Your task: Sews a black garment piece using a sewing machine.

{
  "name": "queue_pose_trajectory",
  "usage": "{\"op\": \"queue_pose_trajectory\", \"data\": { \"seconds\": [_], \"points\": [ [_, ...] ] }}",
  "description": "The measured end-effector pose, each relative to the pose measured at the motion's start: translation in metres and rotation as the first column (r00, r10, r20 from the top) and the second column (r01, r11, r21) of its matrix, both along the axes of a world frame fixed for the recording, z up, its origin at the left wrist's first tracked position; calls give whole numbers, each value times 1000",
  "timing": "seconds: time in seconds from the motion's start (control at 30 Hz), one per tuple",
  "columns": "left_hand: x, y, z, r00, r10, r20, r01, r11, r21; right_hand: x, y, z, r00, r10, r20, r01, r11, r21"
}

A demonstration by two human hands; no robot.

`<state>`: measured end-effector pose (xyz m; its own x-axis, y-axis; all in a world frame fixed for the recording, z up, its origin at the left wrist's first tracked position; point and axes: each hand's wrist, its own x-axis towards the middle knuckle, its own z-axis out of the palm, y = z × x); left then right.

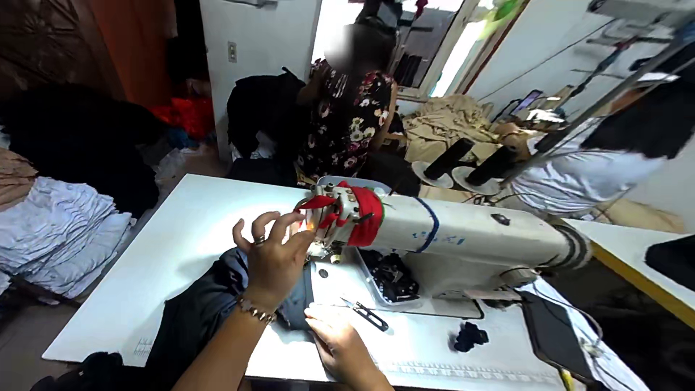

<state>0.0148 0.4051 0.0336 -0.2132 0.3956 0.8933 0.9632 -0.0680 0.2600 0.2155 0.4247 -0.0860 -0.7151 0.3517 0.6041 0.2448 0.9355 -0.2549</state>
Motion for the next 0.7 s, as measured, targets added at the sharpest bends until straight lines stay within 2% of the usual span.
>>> {"op": "queue_pose_trajectory", "data": {
  "seconds": [0.1,0.2,0.3,0.37,0.43,0.5,0.57,0.63,0.7],
  "points": [
    [0,-31,-7,975,-137,177,130,990,47,0,0,0,1000,9,3,-9,1000,17],
    [-1,-64,-19,846,-366,389,342,930,131,-1,0,1,1000,17,3,-17,1000,26],
    [1,-80,-27,566,-646,512,603,748,276,0,0,2,1000,23,16,-24,1000,12],
    [2,-83,-27,297,-801,520,734,540,412,0,-1,2,1000,17,24,-18,1000,16],
    [4,-84,-21,63,-871,487,781,347,519,0,-2,2,1000,7,22,-8,1000,7],
    [6,-84,-14,-70,-890,451,788,228,572,0,-2,2,1000,5,17,-5,1000,7],
    [7,-82,-12,-107,-889,444,783,200,589,0,-2,2,1000,3,25,-4,1000,8],
    [6,-81,-15,-71,-877,475,785,245,569,-1,-2,2,999,6,37,-6,1000,-9],
    [4,-81,-23,1,-847,532,784,331,525,0,-3,3,999,9,36,-7,998,-55]
  ]
}}
